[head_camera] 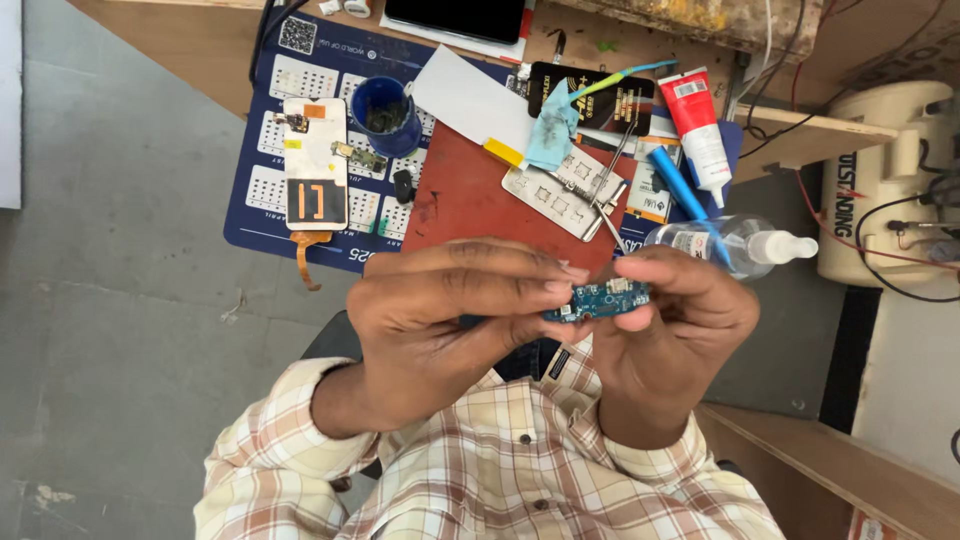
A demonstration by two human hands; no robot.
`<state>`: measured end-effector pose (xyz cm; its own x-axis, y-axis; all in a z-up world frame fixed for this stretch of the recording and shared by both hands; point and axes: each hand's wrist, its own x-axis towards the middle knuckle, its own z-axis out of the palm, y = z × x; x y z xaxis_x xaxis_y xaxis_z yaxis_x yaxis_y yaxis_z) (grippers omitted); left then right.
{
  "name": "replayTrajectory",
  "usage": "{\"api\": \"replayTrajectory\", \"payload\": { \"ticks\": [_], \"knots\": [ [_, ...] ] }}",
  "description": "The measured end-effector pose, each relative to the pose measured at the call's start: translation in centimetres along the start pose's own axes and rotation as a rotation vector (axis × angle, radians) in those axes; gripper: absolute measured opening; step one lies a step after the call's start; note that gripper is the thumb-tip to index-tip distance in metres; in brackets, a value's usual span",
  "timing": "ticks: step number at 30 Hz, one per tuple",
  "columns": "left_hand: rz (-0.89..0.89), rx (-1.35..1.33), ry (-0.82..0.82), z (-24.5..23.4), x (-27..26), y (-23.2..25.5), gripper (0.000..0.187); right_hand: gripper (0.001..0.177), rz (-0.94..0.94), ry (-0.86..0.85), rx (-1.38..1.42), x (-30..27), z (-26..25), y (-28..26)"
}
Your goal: The person uses a screwdriver and tweezers to manipulate a small circuit board on a workbench. They then wipe the board with a cloth and apply liquid from a spray bottle, continuing to clean and adjust the component with tools.
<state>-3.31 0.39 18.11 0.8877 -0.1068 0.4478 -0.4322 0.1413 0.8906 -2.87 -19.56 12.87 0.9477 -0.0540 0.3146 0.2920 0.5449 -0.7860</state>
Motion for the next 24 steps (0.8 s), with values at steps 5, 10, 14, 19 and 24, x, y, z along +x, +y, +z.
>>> {"api": "replayTrajectory", "payload": {
  "ticks": [5,10,14,19,24],
  "knots": [
    [-0.010,-0.057,-0.017,0.1,-0.2,0.1,0.022,0.030,-0.009,-0.001,-0.053,-0.5,0.4,-0.8],
    [-0.005,0.000,-0.011,0.2,-0.4,-0.2,0.021,0.031,-0.035,0.025,-0.123,-0.9,0.5,-1.3],
    [-0.006,0.032,0.003,0.2,-0.4,-0.2,0.020,0.032,-0.023,0.023,-0.138,-0.8,0.4,-1.5],
    [-0.003,0.053,0.004,0.3,0.0,-0.5,0.019,0.028,-0.043,0.014,-0.109,-0.3,0.0,-0.5],
    [-0.094,0.173,0.060,0.9,0.3,-1.3,0.013,0.018,0.012,-0.049,-0.146,1.0,-0.7,1.0]
  ]
}}
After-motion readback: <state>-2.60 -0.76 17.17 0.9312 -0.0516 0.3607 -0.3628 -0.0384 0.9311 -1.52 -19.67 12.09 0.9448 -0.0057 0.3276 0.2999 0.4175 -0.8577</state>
